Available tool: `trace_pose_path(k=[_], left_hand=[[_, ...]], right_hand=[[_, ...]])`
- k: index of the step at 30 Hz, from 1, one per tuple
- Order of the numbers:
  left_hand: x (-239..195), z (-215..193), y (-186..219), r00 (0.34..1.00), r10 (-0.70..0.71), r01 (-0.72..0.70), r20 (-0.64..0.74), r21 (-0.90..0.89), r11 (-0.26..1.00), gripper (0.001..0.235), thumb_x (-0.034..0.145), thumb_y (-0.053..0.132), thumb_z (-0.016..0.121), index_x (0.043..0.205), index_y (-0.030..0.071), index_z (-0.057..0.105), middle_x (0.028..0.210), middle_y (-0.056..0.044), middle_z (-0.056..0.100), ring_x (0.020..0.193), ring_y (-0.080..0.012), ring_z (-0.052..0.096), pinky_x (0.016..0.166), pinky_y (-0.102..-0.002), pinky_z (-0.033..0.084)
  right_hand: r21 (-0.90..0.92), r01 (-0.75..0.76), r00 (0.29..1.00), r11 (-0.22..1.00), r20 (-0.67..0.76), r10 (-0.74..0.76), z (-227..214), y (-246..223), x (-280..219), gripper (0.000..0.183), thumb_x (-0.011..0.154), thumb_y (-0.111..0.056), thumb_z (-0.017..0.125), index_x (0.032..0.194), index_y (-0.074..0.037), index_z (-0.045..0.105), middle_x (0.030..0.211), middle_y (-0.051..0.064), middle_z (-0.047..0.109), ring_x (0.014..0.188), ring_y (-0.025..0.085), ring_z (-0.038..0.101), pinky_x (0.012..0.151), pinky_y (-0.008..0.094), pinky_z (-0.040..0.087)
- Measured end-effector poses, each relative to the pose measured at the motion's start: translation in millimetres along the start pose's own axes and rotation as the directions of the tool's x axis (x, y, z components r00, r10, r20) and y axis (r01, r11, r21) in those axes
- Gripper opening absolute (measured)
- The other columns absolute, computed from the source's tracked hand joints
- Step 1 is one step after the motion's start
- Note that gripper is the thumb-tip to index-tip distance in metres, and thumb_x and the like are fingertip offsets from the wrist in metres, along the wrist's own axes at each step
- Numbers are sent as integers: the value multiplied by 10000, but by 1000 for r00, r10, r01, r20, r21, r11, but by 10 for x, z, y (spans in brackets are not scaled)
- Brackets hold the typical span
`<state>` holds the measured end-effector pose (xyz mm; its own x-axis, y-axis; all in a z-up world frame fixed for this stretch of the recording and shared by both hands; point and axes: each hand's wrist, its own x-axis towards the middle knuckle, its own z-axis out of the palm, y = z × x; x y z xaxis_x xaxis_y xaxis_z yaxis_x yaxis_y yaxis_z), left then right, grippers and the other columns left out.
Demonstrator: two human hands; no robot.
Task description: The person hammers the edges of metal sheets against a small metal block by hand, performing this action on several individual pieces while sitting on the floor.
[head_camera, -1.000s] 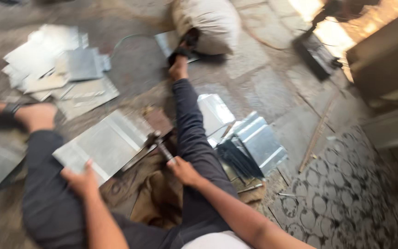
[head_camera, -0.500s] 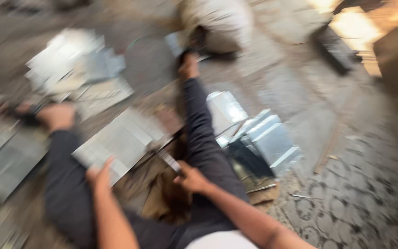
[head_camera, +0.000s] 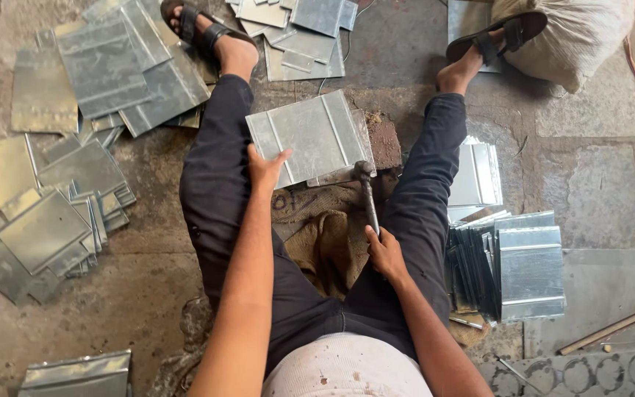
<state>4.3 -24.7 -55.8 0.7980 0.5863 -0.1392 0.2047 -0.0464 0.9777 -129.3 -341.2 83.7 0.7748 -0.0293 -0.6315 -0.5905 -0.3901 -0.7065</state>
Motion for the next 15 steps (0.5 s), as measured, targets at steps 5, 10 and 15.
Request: trace_pose_path(k=[5,10,15], left_hand=[[-33,-14,272,997,75,-78,21,228,970,732,778,269,906,1263,-19,440,1164,-248,703,1045,-361,708,880,-426,568],[66,-17,331,996,-11,-16,86,313,950,837,827,304,869,1385,-35,346,1275,-280,625,1106,-374,677,912,-436,565],[48,5,182,992,100,-122,75,409,904,918,836,345,877,1416,-52,286,1251,-336,618,1103,-438,657,914,-469,557]], right_hand=[[70,104,995,992,1,-104,45,22,47,402,1052,-427,551,874,-67,536,614,-19,463,455,78,420,391,267,352],[185,328,943,927,1,-334,-199,-93,-124,388,1030,-470,521,926,-98,553,617,-25,455,434,67,389,365,247,303],[550,740,588,388,-248,-770,-1065,-392,-430,553,995,-641,575,1241,-146,565,892,44,549,680,140,458,603,276,406]])
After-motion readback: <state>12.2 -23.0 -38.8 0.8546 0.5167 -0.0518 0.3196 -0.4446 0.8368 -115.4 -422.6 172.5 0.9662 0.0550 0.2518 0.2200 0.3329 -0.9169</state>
